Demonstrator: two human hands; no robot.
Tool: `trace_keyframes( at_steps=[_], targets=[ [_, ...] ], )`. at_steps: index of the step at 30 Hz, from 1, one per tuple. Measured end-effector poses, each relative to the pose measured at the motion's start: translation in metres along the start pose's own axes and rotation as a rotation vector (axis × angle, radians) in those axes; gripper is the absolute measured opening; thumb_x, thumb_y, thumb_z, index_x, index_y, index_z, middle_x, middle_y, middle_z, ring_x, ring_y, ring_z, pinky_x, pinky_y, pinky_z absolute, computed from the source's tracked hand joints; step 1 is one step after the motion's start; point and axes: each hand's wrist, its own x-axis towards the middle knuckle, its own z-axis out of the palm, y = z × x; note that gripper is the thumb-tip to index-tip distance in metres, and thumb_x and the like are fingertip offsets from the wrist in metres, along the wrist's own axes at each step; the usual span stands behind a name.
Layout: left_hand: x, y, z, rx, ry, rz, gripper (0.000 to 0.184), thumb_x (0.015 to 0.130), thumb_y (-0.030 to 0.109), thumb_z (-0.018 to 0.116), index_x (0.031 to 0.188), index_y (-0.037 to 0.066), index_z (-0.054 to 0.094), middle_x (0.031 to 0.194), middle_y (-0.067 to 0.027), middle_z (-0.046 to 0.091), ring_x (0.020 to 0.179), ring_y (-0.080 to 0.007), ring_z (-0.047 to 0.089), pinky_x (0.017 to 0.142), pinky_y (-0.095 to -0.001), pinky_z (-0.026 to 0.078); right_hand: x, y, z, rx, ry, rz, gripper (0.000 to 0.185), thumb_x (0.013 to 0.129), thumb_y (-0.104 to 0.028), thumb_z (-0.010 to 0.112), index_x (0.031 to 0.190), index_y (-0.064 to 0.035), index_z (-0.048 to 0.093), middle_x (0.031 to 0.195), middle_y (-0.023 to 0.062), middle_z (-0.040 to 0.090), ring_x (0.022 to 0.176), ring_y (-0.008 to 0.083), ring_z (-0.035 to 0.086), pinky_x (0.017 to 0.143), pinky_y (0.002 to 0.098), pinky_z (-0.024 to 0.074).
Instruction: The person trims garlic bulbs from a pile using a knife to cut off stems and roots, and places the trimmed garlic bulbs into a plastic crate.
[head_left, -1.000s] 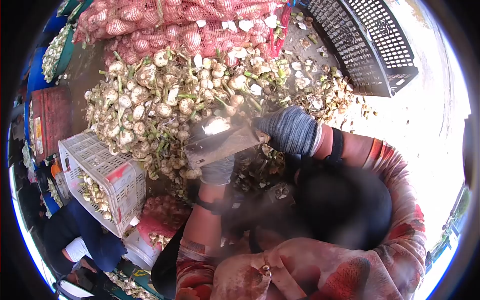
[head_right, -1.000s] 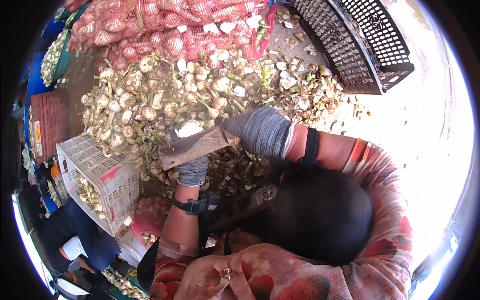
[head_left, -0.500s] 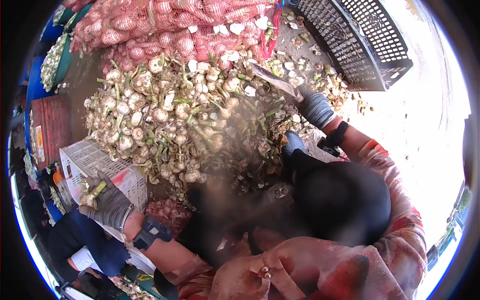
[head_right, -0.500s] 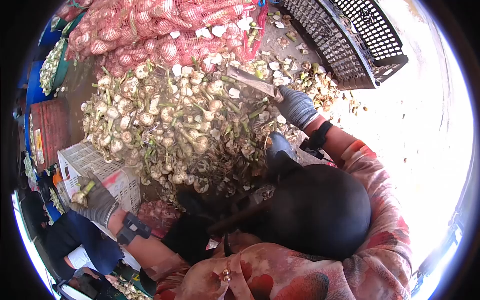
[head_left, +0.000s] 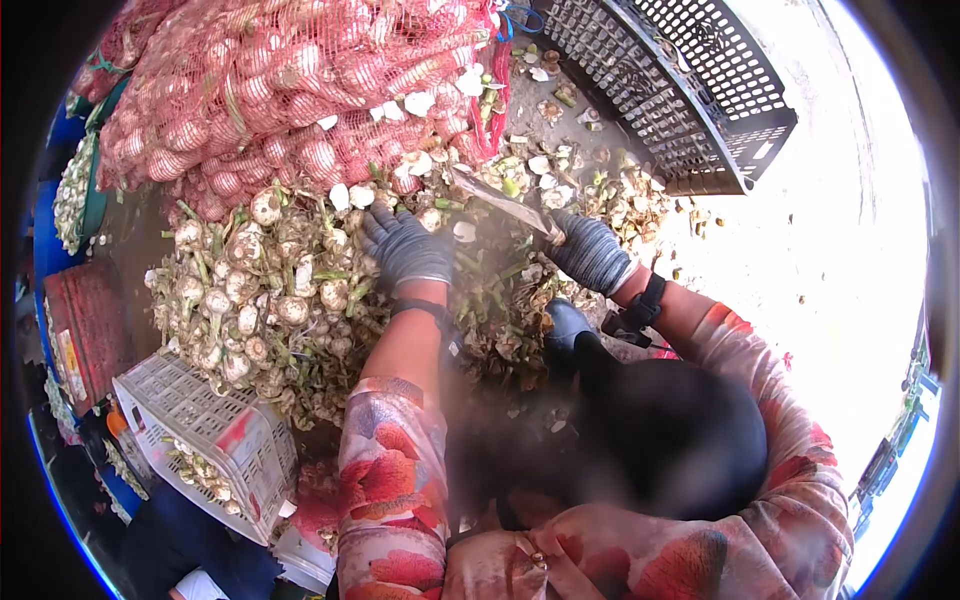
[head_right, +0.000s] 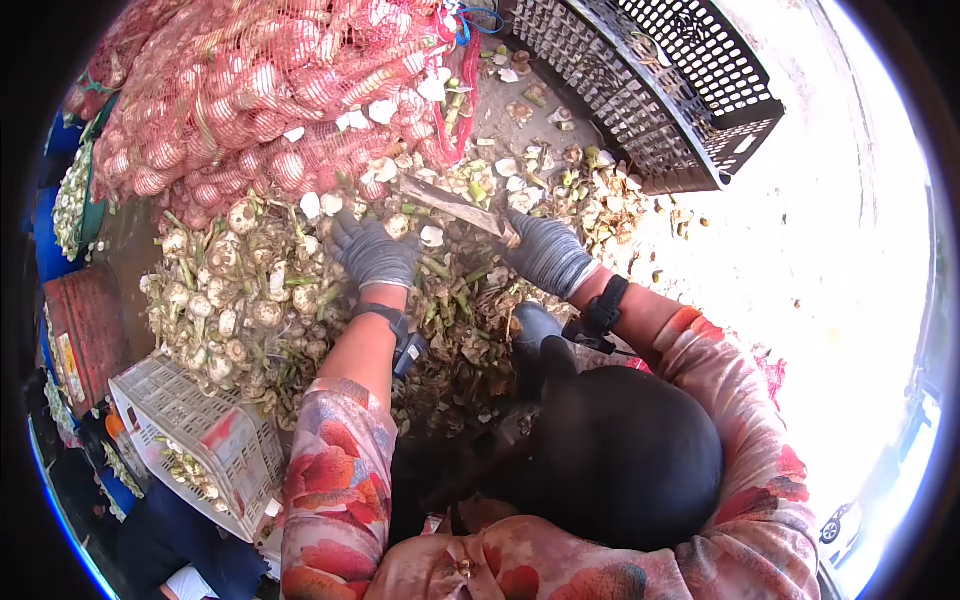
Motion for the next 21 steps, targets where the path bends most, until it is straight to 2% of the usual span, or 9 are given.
trace_keyframes(
  at_steps=[4, 5, 6, 8, 9, 12, 13, 18, 21],
  targets=[
    [-0.011, -0.009, -0.018, -0.138, -0.010, -0.016, 0.067, 0.065, 0.043, 0.080, 0.115, 0.003, 0.062, 0.142, -0.0191, 0.036, 0.135, -0.0400, 0.028, 0.112, -0.0507, 0.023, -0.002, -0.012, -0.012, -0.011, -0.041, -0.068, 0.046, 0.088, -0.043, 0.059, 0.116, -0.0066, 0.058, 0.081, 0.0221, 0.066, 0.078, 0.0399, 0.065, 0.072, 0.0475, 0.0520],
    [-0.021, -0.011, -0.036, -0.253, 0.032, 0.040, 0.059, 0.074, 0.032, 0.077, 0.119, 0.001, 0.057, 0.139, -0.0180, 0.041, 0.132, -0.0318, 0.035, 0.112, -0.0486, 0.023, -0.002, -0.016, -0.014, -0.013, -0.045, -0.109, 0.045, 0.088, -0.042, 0.059, 0.116, -0.0071, 0.058, 0.083, 0.0214, 0.067, 0.078, 0.0396, 0.065, 0.071, 0.0476, 0.0519],
    [-0.028, -0.018, -0.033, -0.244, 0.030, 0.041, 0.059, 0.074, 0.032, 0.077, 0.119, 0.001, 0.057, 0.139, -0.0180, 0.041, 0.132, -0.0318, 0.035, 0.112, -0.0486, 0.023, -0.003, -0.022, -0.019, -0.003, -0.047, -0.110, 0.045, 0.088, -0.042, 0.059, 0.116, -0.0071, 0.058, 0.083, 0.0214, 0.067, 0.078, 0.0396, 0.065, 0.071, 0.0476, 0.0519],
    [-0.050, -0.032, -0.024, -1.454, -0.161, 0.002, 0.050, 0.079, 0.012, 0.074, 0.122, 0.002, 0.051, 0.129, -0.0135, 0.050, 0.120, -0.0238, 0.047, 0.103, -0.0389, 0.039, -0.010, -0.037, -0.029, 0.042, -0.028, -0.287, 0.044, 0.088, -0.042, 0.059, 0.117, -0.0085, 0.058, 0.087, 0.0206, 0.067, 0.080, 0.0388, 0.065, 0.071, 0.0467, 0.0522],
    [-0.062, -0.026, -0.053, -1.679, -0.254, 0.095, 0.047, 0.088, 0.007, 0.064, 0.131, 0.003, 0.045, 0.128, -0.0093, 0.049, 0.115, -0.0192, 0.050, 0.096, -0.0346, 0.043, -0.014, -0.046, -0.032, 0.010, 0.035, -0.359, 0.041, 0.085, -0.033, 0.063, 0.118, -0.0101, 0.057, 0.087, 0.0196, 0.067, 0.081, 0.0375, 0.066, 0.069, 0.0463, 0.0521],
    [-0.083, -0.042, -0.081, -1.382, -0.321, 0.169, 0.050, 0.090, 0.013, 0.064, 0.135, 0.005, 0.042, 0.129, -0.0104, 0.049, 0.116, -0.0205, 0.050, 0.098, -0.0366, 0.043, -0.026, -0.079, -0.051, -0.141, -0.096, -0.421, 0.041, 0.079, -0.023, 0.065, 0.118, -0.0106, 0.058, 0.084, 0.0171, 0.067, 0.079, 0.0355, 0.066, 0.067, 0.0451, 0.0520],
    [-0.093, -0.052, -0.068, -1.322, -0.262, 0.189, 0.048, 0.092, 0.015, 0.062, 0.135, 0.005, 0.043, 0.129, -0.0108, 0.050, 0.116, -0.0215, 0.051, 0.099, -0.0374, 0.043, -0.029, -0.083, -0.053, -0.189, -0.081, -0.555, 0.045, 0.073, -0.017, 0.066, 0.117, -0.0118, 0.058, 0.081, 0.0145, 0.066, 0.076, 0.0337, 0.066, 0.063, 0.0445, 0.0514],
    [-0.133, -0.079, -0.065, -1.070, -0.266, 0.125, 0.044, 0.093, 0.025, 0.058, 0.133, 0.010, 0.047, 0.126, -0.0106, 0.054, 0.117, -0.0259, 0.052, 0.099, -0.0397, 0.042, -0.042, -0.090, -0.043, -0.143, -0.026, -0.756, 0.044, 0.072, -0.017, 0.065, 0.116, -0.0129, 0.059, 0.078, 0.0132, 0.064, 0.073, 0.0338, 0.065, 0.060, 0.0449, 0.0503],
    [-0.144, -0.112, -0.024, -0.479, -0.124, 0.363, 0.041, 0.092, 0.027, 0.059, 0.130, 0.012, 0.051, 0.123, -0.0095, 0.056, 0.116, -0.0259, 0.053, 0.099, -0.0398, 0.042, -0.046, -0.090, -0.042, -0.104, -0.058, -0.790, 0.047, 0.070, -0.015, 0.066, 0.116, -0.0127, 0.058, 0.078, 0.0132, 0.064, 0.073, 0.0346, 0.065, 0.060, 0.0452, 0.0504]
  ],
)
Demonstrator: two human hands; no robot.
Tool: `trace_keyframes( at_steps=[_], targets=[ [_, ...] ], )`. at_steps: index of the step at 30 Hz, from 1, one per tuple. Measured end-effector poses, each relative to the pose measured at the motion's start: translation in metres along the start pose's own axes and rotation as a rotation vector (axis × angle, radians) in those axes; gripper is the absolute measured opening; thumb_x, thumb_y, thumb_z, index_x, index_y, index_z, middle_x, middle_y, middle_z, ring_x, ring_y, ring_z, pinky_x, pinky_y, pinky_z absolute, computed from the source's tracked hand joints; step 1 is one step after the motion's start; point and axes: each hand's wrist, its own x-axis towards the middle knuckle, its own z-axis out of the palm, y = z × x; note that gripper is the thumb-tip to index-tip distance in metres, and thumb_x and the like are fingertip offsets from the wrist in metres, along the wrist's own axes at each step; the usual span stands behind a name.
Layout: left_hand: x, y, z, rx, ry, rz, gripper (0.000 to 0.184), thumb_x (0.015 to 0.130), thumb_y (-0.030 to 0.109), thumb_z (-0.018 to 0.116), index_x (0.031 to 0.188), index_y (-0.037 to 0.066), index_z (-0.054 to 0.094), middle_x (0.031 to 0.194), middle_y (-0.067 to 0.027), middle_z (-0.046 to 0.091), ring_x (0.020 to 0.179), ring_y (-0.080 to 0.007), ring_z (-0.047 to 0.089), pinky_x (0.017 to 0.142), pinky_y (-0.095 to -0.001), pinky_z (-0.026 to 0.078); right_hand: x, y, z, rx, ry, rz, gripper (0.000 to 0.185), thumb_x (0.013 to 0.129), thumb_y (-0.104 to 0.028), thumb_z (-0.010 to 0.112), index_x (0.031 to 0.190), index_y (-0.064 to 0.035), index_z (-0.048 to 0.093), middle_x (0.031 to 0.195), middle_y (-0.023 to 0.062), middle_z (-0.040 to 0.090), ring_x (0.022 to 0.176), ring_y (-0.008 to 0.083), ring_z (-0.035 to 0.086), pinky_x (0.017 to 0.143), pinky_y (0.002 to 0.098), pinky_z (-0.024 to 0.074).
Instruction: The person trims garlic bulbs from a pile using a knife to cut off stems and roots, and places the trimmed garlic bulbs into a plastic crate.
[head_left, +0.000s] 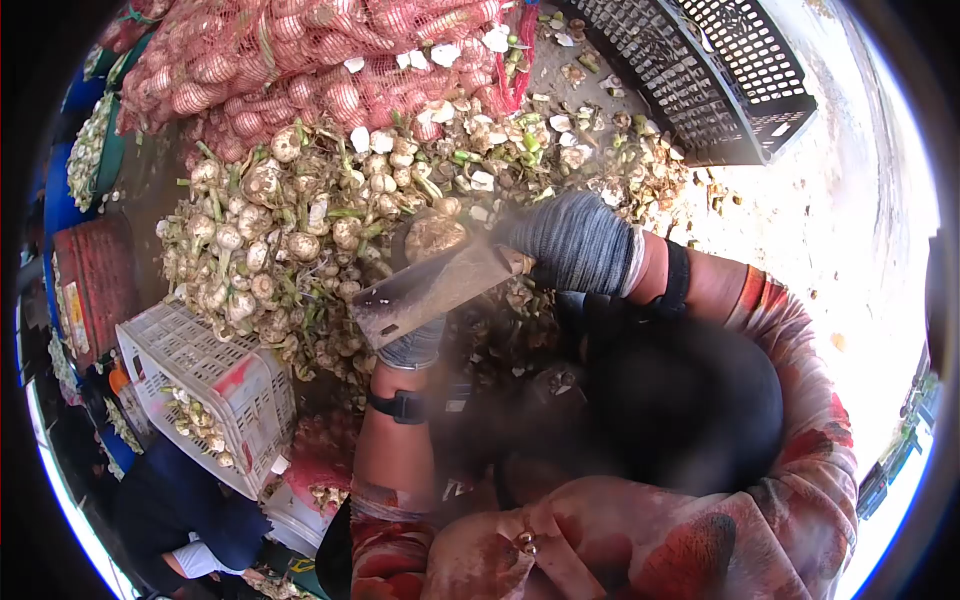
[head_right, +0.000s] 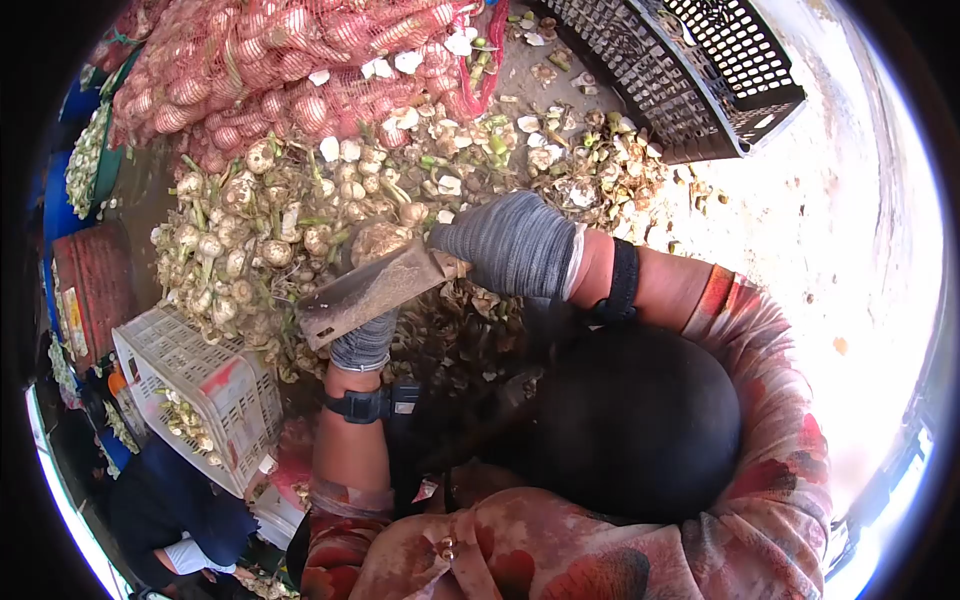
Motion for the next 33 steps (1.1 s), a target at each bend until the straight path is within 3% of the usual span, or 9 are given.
trace_keyframes(
  at_steps=[6, 10, 11, 16, 20, 27, 29, 32, 33],
  targets=[
    [-0.009, -0.040, 0.041, 0.433, 0.141, 0.182, 0.038, 0.092, 0.028, 0.060, 0.125, 0.011, 0.054, 0.121, -0.0099, 0.058, 0.114, -0.0253, 0.054, 0.097, -0.0397, 0.044, -0.003, 0.001, 0.009, 0.106, 0.008, -0.032, 0.040, 0.070, -0.012, 0.065, 0.109, -0.0123, 0.057, 0.077, 0.0140, 0.064, 0.075, 0.0367, 0.065, 0.061, 0.0464, 0.0509],
    [0.014, 0.060, -0.015, -0.626, 0.160, -0.063, 0.035, 0.090, 0.026, 0.062, 0.120, 0.010, 0.057, 0.116, -0.0106, 0.061, 0.108, -0.0254, 0.059, 0.094, -0.0379, 0.047, -0.005, 0.012, 0.031, 0.053, -0.131, 0.042, 0.055, 0.069, -0.014, 0.066, 0.122, -0.0145, 0.051, 0.094, 0.0145, 0.063, 0.076, 0.0358, 0.065, 0.062, 0.0439, 0.0521],
    [0.014, 0.057, -0.016, -0.668, 0.120, -0.102, 0.035, 0.089, 0.025, 0.063, 0.120, 0.009, 0.058, 0.115, -0.0107, 0.063, 0.106, -0.0256, 0.060, 0.093, -0.0371, 0.047, -0.005, 0.015, 0.036, 0.024, -0.133, 0.026, 0.069, 0.070, -0.015, 0.067, 0.136, -0.0157, 0.045, 0.109, 0.0151, 0.061, 0.077, 0.0353, 0.064, 0.064, 0.0415, 0.0533],
    [0.014, 0.070, -0.025, -0.700, 0.075, -0.112, 0.042, 0.084, 0.019, 0.070, 0.121, 0.007, 0.053, 0.109, -0.0100, 0.065, 0.098, -0.0235, 0.063, 0.088, -0.0352, 0.050, -0.009, 0.036, 0.052, -0.046, 0.021, 0.007, 0.034, 0.074, -0.017, 0.062, 0.107, -0.0128, 0.057, 0.080, 0.0126, 0.065, 0.073, 0.0338, 0.066, 0.056, 0.0458, 0.0504],
    [0.022, 0.103, -0.054, -0.699, 0.066, -0.053, 0.064, 0.073, 0.013, 0.079, 0.125, 0.004, 0.042, 0.109, -0.0087, 0.058, 0.095, -0.0174, 0.060, 0.087, -0.0304, 0.049, -0.022, 0.097, 0.042, -0.111, -0.108, 0.635, 0.023, 0.085, -0.024, 0.062, 0.102, -0.0081, 0.058, 0.068, 0.0157, 0.064, 0.066, 0.0340, 0.066, 0.058, 0.0447, 0.0502],
    [0.024, 0.076, -0.033, -1.020, 0.076, -0.188, 0.074, 0.080, 0.008, 0.073, 0.140, 0.005, 0.029, 0.122, -0.0134, 0.056, 0.106, -0.0216, 0.060, 0.091, -0.0346, 0.052, -0.011, 0.022, 0.021, 0.037, -0.042, 0.003, 0.028, 0.076, -0.019, 0.062, 0.104, -0.0158, 0.060, 0.079, 0.0130, 0.065, 0.073, 0.0337, 0.066, 0.060, 0.0432, 0.0518],
    [0.031, 0.087, -0.045, -2.168, -0.082, -0.421, 0.065, 0.081, 0.009, 0.072, 0.134, 0.003, 0.035, 0.123, -0.0148, 0.056, 0.102, -0.0184, 0.059, 0.089, -0.0315, 0.051, -0.006, 0.016, 0.026, 0.076, -0.004, -0.053, 0.031, 0.076, -0.019, 0.062, 0.106, -0.0158, 0.060, 0.080, 0.0127, 0.065, 0.074, 0.0336, 0.066, 0.060, 0.0435, 0.0517],
    [0.031, 0.088, -0.044, -2.286, -0.133, -0.540, 0.062, 0.080, 0.008, 0.073, 0.132, 0.002, 0.039, 0.121, -0.0153, 0.057, 0.101, -0.0189, 0.060, 0.090, -0.0312, 0.050, -0.003, 0.019, 0.024, 0.043, -0.030, -0.058, 0.033, 0.075, -0.017, 0.063, 0.108, -0.0151, 0.059, 0.082, 0.0121, 0.065, 0.076, 0.0335, 0.066, 0.060, 0.0437, 0.0517],
    [0.026, 0.086, -0.038, -1.659, -0.022, -0.421, 0.061, 0.080, 0.009, 0.073, 0.131, 0.001, 0.040, 0.119, -0.0146, 0.058, 0.101, -0.0189, 0.060, 0.090, -0.0310, 0.050, -0.004, 0.021, 0.024, -0.017, -0.090, 0.001, 0.034, 0.074, -0.016, 0.063, 0.108, -0.0143, 0.058, 0.082, 0.0120, 0.065, 0.076, 0.0336, 0.066, 0.061, 0.0437, 0.0517]
  ],
)
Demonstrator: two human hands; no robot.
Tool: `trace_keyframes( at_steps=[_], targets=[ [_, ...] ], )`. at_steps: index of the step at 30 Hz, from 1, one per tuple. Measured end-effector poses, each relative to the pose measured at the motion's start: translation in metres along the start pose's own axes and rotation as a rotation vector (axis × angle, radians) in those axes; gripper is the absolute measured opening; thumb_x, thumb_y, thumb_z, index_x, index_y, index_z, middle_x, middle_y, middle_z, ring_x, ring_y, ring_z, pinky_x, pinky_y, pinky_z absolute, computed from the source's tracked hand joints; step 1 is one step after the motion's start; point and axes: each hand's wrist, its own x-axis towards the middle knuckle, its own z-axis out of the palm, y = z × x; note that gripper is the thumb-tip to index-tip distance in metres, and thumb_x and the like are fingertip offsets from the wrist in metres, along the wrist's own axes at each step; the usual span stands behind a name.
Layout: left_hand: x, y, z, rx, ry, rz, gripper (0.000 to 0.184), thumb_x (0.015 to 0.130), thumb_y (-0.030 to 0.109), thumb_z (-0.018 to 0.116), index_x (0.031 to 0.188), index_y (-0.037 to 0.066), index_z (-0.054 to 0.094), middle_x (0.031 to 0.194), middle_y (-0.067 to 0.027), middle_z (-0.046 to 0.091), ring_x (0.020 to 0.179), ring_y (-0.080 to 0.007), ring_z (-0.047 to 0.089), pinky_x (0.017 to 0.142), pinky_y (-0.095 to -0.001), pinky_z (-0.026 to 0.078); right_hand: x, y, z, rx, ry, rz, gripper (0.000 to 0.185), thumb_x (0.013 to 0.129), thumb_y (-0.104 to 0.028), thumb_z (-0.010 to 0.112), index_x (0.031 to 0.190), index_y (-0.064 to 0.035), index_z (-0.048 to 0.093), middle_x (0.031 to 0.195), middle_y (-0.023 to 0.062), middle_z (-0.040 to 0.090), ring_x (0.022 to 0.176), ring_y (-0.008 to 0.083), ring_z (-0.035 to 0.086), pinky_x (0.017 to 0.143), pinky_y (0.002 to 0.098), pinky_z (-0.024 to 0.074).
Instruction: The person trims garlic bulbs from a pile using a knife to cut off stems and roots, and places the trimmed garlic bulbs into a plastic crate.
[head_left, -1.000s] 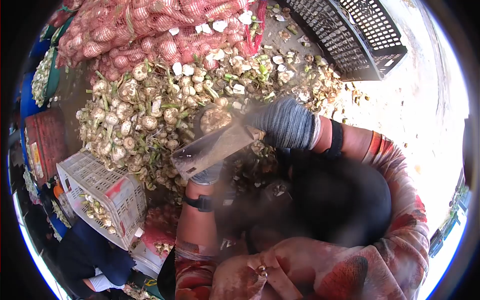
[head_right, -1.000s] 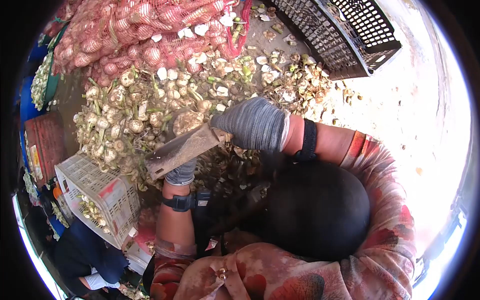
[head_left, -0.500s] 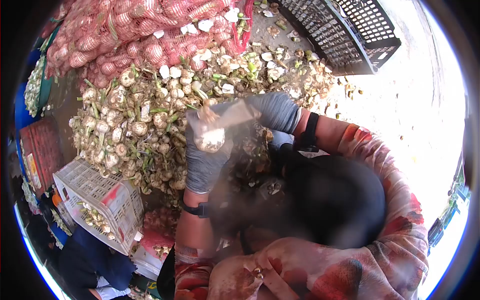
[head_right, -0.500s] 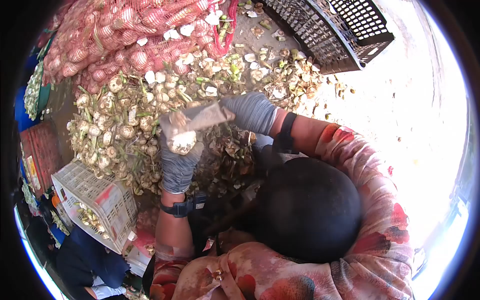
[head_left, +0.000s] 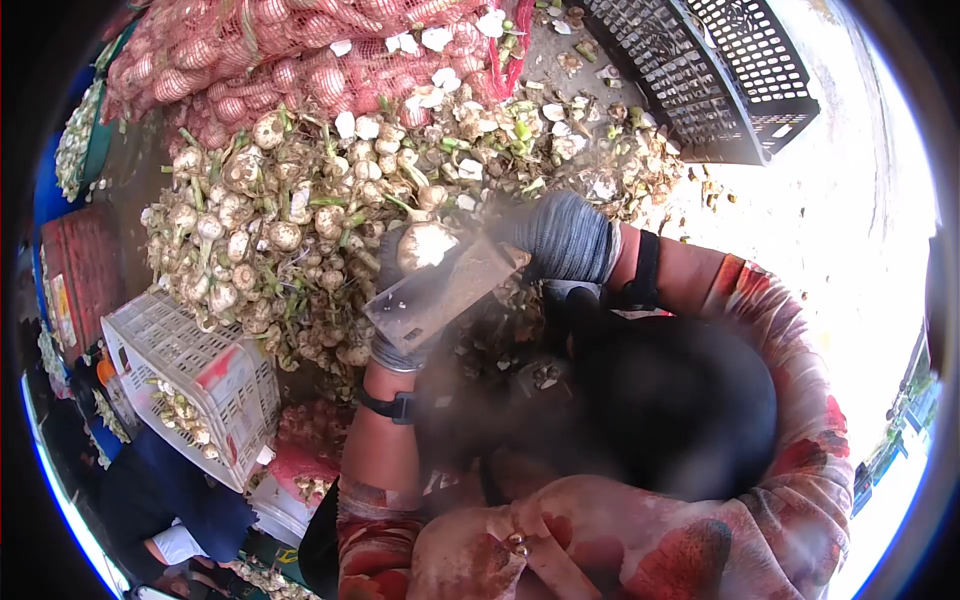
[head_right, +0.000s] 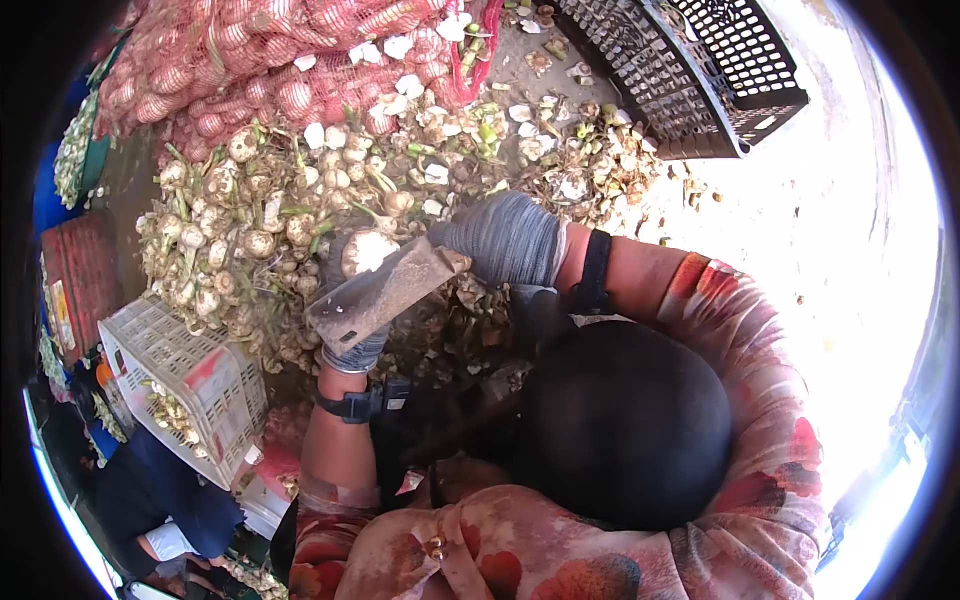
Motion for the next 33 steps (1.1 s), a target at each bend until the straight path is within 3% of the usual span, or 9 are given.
trace_keyframes(
  at_steps=[4, 10, 13, 18, 23, 28, 29, 31, 33],
  targets=[
    [0.005, 0.005, 0.005, 0.887, 0.080, 0.270, 0.078, 0.075, 0.010, 0.077, 0.138, 0.003, 0.032, 0.120, -0.0104, 0.053, 0.103, -0.0190, 0.056, 0.090, -0.0329, 0.049, -0.004, 0.043, 0.020, -0.101, -0.025, 0.302, 0.031, 0.075, -0.016, 0.064, 0.105, -0.0120, 0.058, 0.074, 0.0147, 0.064, 0.070, 0.0344, 0.066, 0.058, 0.0450, 0.0515],
    [0.013, 0.002, 0.013, 0.700, 0.108, 0.153, 0.080, 0.066, 0.018, 0.086, 0.130, 0.004, 0.040, 0.120, -0.0093, 0.050, 0.109, -0.0199, 0.052, 0.096, -0.0351, 0.044, 0.009, 0.029, 0.018, 0.714, 0.121, 0.357, 0.048, 0.087, -0.043, 0.066, 0.117, -0.0069, 0.060, 0.094, 0.0166, 0.067, 0.086, 0.0293, 0.065, 0.078, 0.0371, 0.0504],
    [0.024, 0.000, 0.017, 1.397, 0.074, 0.749, 0.084, 0.068, 0.031, 0.085, 0.133, 0.003, 0.039, 0.126, -0.0108, 0.046, 0.120, -0.0251, 0.044, 0.106, -0.0404, 0.035, 0.019, 0.007, 0.011, 1.081, -0.019, 0.366, 0.050, 0.086, -0.043, 0.068, 0.117, -0.0050, 0.061, 0.095, 0.0135, 0.067, 0.088, 0.0242, 0.063, 0.081, 0.0351, 0.0491],
    [0.006, 0.002, 0.021, 0.319, 0.296, 0.312, 0.081, 0.080, 0.050, 0.069, 0.140, 0.005, 0.038, 0.136, -0.0121, 0.043, 0.127, -0.0314, 0.039, 0.108, -0.0448, 0.033, 0.026, 0.005, 0.005, 0.757, 0.077, 0.184, 0.048, 0.079, -0.035, 0.075, 0.112, -0.0048, 0.059, 0.096, 0.0143, 0.065, 0.089, 0.0303, 0.062, 0.081, 0.0380, 0.0493],
    [0.023, -0.021, -0.028, 1.285, 0.105, 0.370, 0.052, 0.091, 0.033, 0.060, 0.133, 0.005, 0.047, 0.127, -0.0130, 0.054, 0.117, -0.0272, 0.052, 0.101, -0.0404, 0.041, 0.016, -0.005, -0.014, 0.509, 0.093, 0.032, 0.046, 0.079, -0.043, 0.072, 0.108, -0.0091, 0.061, 0.100, 0.0151, 0.064, 0.093, 0.0339, 0.063, 0.080, 0.0409, 0.0498],
    [-0.002, 0.004, -0.002, 0.958, 0.310, 0.304, 0.032, 0.092, 0.019, 0.060, 0.117, -0.002, 0.058, 0.110, -0.0161, 0.061, 0.103, -0.0273, 0.057, 0.094, -0.0361, 0.043, 0.010, -0.013, -0.036, 0.064, -0.144, 0.192, 0.027, 0.083, -0.031, 0.064, 0.101, -0.0119, 0.063, 0.087, 0.0140, 0.066, 0.085, 0.0346, 0.065, 0.071, 0.0453, 0.0512],
    [-0.007, 0.012, -0.017, 1.362, 0.390, 0.493, 0.031, 0.093, 0.020, 0.058, 0.113, -0.004, 0.059, 0.102, -0.0129, 0.062, 0.094, -0.0242, 0.057, 0.088, -0.0347, 0.044, 0.009, 0.001, -0.027, -0.040, -0.224, 0.269, 0.024, 0.084, -0.029, 0.060, 0.102, -0.0121, 0.063, 0.082, 0.0150, 0.067, 0.080, 0.0359, 0.066, 0.069, 0.0467, 0.0515],
    [-0.028, 0.043, -0.057, 1.220, 0.592, 0.386, 0.031, 0.092, 0.019, 0.060, 0.114, -0.003, 0.058, 0.095, -0.0092, 0.061, 0.086, -0.0184, 0.056, 0.079, -0.0320, 0.046, -0.003, 0.036, 0.000, 0.007, -0.125, 0.457, 0.034, 0.086, -0.037, 0.060, 0.102, -0.0072, 0.063, 0.082, 0.0182, 0.067, 0.080, 0.0366, 0.066, 0.071, 0.0466, 0.0516],
    [-0.064, 0.094, -0.091, 0.317, 0.815, 0.620, 0.031, 0.093, 0.024, 0.056, 0.111, -0.001, 0.057, 0.101, -0.0123, 0.060, 0.092, -0.0205, 0.055, 0.079, -0.0335, 0.046, -0.017, 0.045, 0.001, 0.088, -0.048, 0.618, 0.041, 0.086, -0.041, 0.060, 0.103, -0.0035, 0.062, 0.081, 0.0205, 0.067, 0.079, 0.0379, 0.066, 0.072, 0.0468, 0.0515]
  ],
)
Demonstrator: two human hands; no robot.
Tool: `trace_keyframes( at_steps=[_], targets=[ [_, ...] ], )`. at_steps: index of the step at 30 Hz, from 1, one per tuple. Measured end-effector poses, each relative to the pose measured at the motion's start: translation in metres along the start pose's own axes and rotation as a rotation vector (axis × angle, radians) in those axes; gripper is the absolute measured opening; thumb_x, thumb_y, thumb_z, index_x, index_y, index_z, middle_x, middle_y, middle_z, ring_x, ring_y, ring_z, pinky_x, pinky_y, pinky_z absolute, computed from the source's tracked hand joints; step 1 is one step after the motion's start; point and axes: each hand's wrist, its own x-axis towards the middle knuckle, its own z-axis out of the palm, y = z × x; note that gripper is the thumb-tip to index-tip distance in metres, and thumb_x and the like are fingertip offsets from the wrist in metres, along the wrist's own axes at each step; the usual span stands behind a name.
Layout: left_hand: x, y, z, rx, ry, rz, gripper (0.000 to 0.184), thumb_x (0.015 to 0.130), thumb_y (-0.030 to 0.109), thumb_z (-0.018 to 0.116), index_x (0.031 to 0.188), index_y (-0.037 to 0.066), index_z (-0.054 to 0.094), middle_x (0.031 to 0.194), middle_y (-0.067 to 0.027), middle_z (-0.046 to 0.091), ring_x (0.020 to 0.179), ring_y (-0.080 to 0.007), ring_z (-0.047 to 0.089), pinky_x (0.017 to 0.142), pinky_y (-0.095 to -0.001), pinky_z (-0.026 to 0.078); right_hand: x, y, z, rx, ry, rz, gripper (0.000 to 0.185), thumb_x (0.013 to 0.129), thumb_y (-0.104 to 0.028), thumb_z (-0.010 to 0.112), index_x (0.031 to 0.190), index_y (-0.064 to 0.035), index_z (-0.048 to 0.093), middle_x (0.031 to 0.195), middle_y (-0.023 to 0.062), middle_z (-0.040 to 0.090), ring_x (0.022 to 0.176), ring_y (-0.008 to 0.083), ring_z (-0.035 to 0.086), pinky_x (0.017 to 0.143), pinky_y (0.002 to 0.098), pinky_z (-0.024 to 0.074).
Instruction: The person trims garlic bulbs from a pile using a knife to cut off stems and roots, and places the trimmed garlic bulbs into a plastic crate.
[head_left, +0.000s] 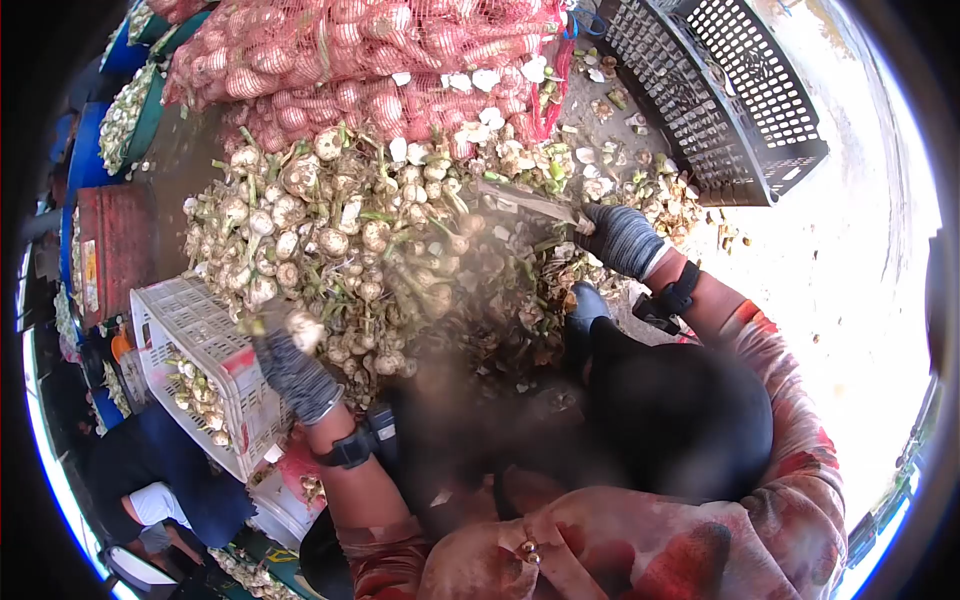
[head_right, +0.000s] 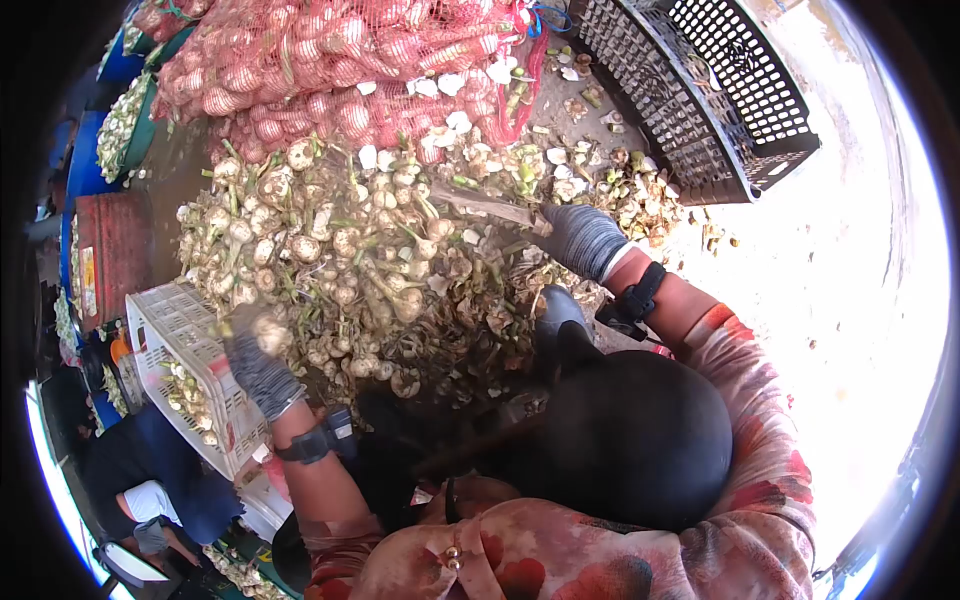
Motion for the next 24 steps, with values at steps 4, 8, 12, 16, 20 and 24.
trace_keyframes(
  at_steps=[4, 8, 12, 16, 20, 24],
  targets=[
    [0.043, 0.050, -0.082, -0.725, 0.172, -0.032, 0.061, 0.095, 0.046, 0.043, 0.130, -0.004, 0.041, 0.139, -0.0281, 0.040, 0.132, -0.0406, 0.038, 0.110, -0.0505, 0.036, -0.003, 0.010, 0.002, 0.268, 0.096, 0.098, 0.049, 0.086, -0.045, 0.061, 0.100, 0.0018, 0.062, 0.077, 0.0272, 0.063, 0.079, 0.0435, 0.063, 0.072, 0.0473, 0.0501],
    [0.040, 0.014, 0.021, -0.171, -0.077, -0.116, 0.063, 0.096, 0.043, 0.046, 0.138, -0.003, 0.034, 0.133, -0.0264, 0.046, 0.123, -0.0363, 0.049, 0.104, -0.0467, 0.042, 0.014, 0.026, 0.024, 0.320, 0.242, 0.007, 0.048, 0.086, -0.044, 0.061, 0.099, 0.0020, 0.062, 0.074, 0.0274, 0.062, 0.075, 0.0435, 0.063, 0.069, 0.0472, 0.0496],
    [0.019, -0.068, 0.133, 0.643, -0.755, 0.250, 0.035, 0.095, 0.024, 0.055, 0.122, 0.002, 0.058, 0.117, -0.0149, 0.063, 0.103, -0.0255, 0.063, 0.091, -0.0362, 0.049, 0.009, 0.014, 0.014, 0.365, 0.147, 0.075, 0.046, 0.086, -0.043, 0.062, 0.100, 0.0008, 0.062, 0.072, 0.0265, 0.062, 0.073, 0.0426, 0.063, 0.068, 0.0474, 0.0493],
    [0.028, -0.117, 0.202, 1.388, -0.971, 0.447, 0.041, 0.092, 0.026, 0.053, 0.130, 0.011, 0.054, 0.123, -0.0146, 0.060, 0.114, -0.0320, 0.056, 0.097, -0.0449, 0.043, 0.008, 0.021, 0.024, 0.317, 0.134, 0.072, 0.044, 0.087, -0.042, 0.061, 0.106, -0.0017, 0.062, 0.073, 0.0261, 0.062, 0.073, 0.0423, 0.063, 0.068, 0.0473, 0.0496],
    [0.010, -0.131, 0.234, 1.808, -0.823, 0.490, 0.052, 0.090, 0.030, 0.053, 0.138, 0.014, 0.044, 0.129, -0.0117, 0.056, 0.123, -0.0300, 0.049, 0.101, -0.0463, 0.037, 0.009, 0.022, 0.028, 0.469, 0.162, -0.022, 0.041, 0.087, -0.039, 0.064, 0.105, -0.0019, 0.062, 0.075, 0.0243, 0.063, 0.074, 0.0417, 0.062, 0.067, 0.0464, 0.0496],
    [0.010, -0.124, 0.241, 1.857, -0.909, 0.308, 0.044, 0.090, 0.027, 0.054, 0.131, 0.011, 0.052, 0.129, -0.0110, 0.053, 0.117, -0.0303, 0.052, 0.097, -0.0458, 0.041, 0.011, 0.027, 0.025, 0.513, 0.069, 0.083, 0.038, 0.087, -0.036, 0.066, 0.105, -0.0035, 0.062, 0.078, 0.0216, 0.065, 0.074, 0.0380, 0.064, 0.068, 0.0423, 0.0499]
  ],
)
